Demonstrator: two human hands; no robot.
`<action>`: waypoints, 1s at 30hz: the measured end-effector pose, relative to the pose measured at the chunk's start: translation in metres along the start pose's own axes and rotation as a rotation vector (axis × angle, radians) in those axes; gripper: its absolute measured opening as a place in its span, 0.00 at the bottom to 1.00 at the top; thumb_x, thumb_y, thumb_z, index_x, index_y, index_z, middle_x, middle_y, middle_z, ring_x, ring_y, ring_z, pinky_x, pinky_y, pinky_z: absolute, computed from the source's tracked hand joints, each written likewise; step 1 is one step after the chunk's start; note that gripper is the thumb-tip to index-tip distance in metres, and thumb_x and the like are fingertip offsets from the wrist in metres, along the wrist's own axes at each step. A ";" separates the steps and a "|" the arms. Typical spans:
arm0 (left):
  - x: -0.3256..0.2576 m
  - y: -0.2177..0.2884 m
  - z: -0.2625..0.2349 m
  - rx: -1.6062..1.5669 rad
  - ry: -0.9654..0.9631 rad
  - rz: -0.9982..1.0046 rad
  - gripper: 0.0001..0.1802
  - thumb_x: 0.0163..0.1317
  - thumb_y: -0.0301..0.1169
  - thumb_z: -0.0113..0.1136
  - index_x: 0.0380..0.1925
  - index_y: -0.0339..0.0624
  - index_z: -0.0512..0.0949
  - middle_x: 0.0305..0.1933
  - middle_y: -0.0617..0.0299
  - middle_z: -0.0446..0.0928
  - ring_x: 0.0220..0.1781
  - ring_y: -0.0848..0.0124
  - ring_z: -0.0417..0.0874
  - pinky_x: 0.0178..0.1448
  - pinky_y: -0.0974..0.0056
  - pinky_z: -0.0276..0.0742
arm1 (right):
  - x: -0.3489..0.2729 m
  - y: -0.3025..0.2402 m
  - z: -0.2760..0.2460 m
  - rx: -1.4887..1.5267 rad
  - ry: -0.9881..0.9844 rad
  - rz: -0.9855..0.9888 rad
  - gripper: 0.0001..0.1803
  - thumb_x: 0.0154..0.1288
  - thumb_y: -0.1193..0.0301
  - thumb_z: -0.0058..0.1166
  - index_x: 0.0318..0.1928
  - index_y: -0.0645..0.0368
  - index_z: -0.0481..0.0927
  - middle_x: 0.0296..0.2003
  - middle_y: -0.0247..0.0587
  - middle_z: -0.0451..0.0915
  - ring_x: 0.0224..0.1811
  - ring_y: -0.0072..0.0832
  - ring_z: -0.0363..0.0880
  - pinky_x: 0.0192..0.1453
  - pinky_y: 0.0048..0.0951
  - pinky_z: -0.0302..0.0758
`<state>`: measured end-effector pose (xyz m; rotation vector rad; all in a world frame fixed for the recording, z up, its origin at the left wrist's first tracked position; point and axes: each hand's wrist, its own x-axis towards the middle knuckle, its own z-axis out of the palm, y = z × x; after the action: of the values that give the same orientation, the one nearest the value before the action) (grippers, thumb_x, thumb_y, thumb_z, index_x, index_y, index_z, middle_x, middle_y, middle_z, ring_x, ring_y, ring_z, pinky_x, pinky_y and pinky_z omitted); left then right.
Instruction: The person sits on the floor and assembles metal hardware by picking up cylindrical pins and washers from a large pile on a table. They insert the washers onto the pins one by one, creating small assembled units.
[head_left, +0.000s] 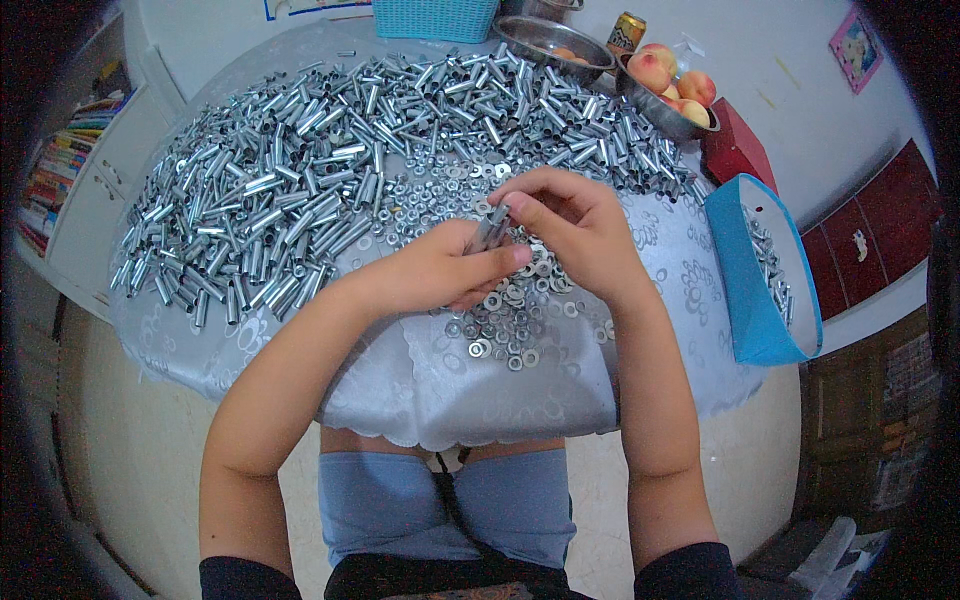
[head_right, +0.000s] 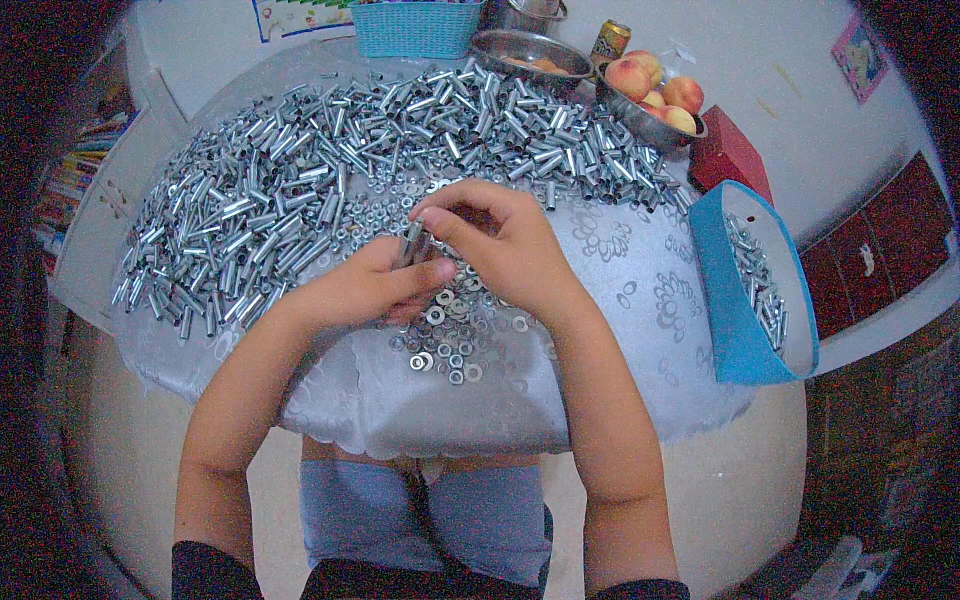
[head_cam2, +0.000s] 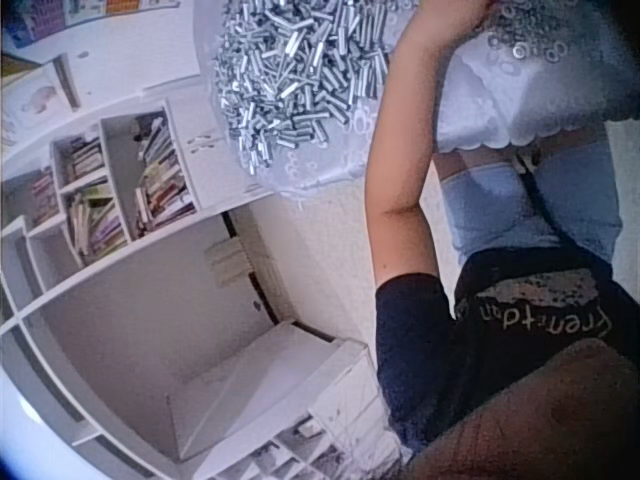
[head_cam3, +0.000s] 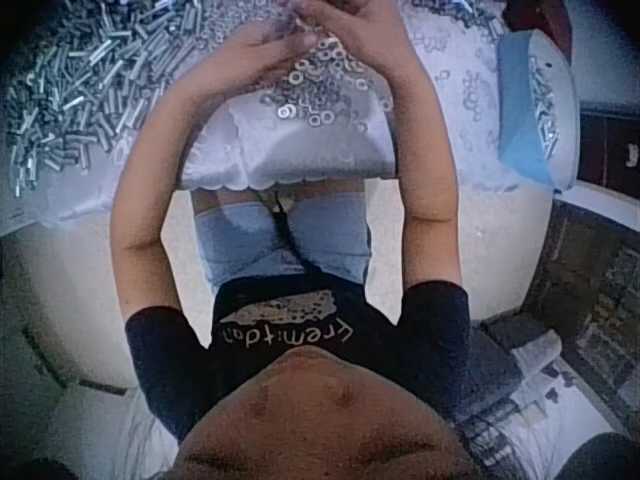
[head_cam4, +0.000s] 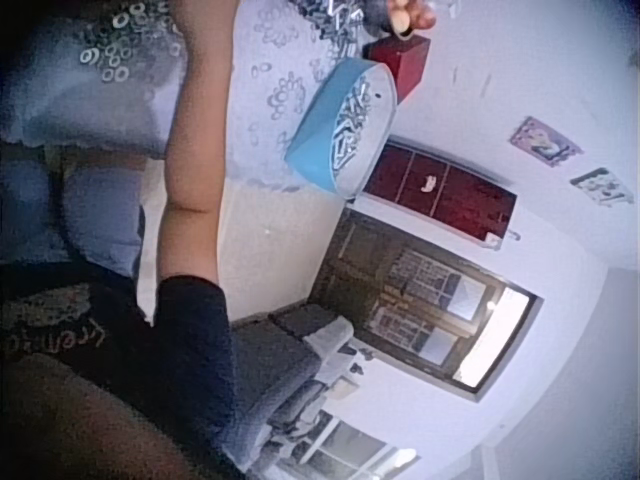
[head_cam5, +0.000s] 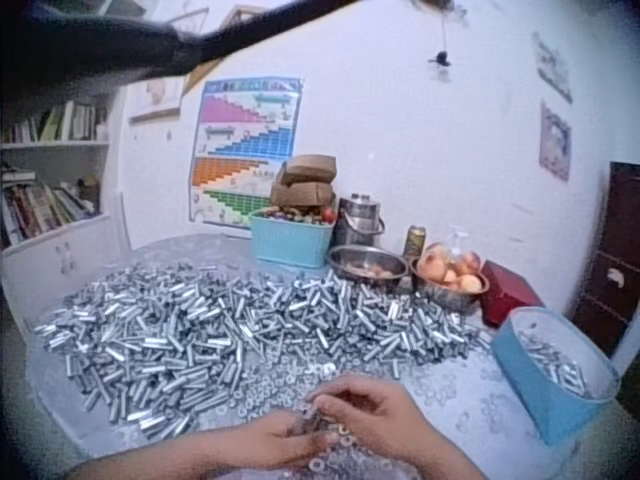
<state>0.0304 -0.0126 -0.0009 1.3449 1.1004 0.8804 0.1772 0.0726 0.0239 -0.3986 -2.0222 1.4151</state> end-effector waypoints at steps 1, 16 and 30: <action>0.000 -0.002 -0.001 -0.013 -0.016 -0.016 0.22 0.60 0.48 0.49 0.15 0.44 0.66 0.12 0.71 0.62 0.13 0.81 0.61 0.17 0.74 0.55 | 0.000 0.000 0.000 -0.003 0.003 -0.001 0.09 0.58 0.71 0.53 0.36 0.64 0.78 0.32 0.35 0.78 0.35 0.18 0.74 0.41 0.20 0.70; -0.004 0.005 0.000 -0.149 -0.013 -0.047 0.24 0.60 0.49 0.49 0.13 0.47 0.60 0.13 0.72 0.57 0.14 0.80 0.57 0.18 0.73 0.54 | 0.002 -0.004 0.003 0.094 0.027 0.056 0.10 0.58 0.72 0.52 0.39 0.63 0.77 0.32 0.35 0.78 0.35 0.18 0.73 0.39 0.19 0.69; -0.001 0.001 0.002 -0.123 -0.070 0.039 0.18 0.57 0.46 0.54 0.25 0.43 0.67 0.15 0.71 0.63 0.16 0.80 0.63 0.20 0.73 0.58 | -0.003 -0.009 -0.003 -0.151 0.037 -0.143 0.06 0.52 0.75 0.57 0.33 0.61 0.80 0.31 0.36 0.79 0.34 0.20 0.75 0.38 0.20 0.71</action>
<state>0.0318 -0.0145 -0.0004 1.2894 0.9541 0.9079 0.1823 0.0703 0.0319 -0.3343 -2.0906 1.1653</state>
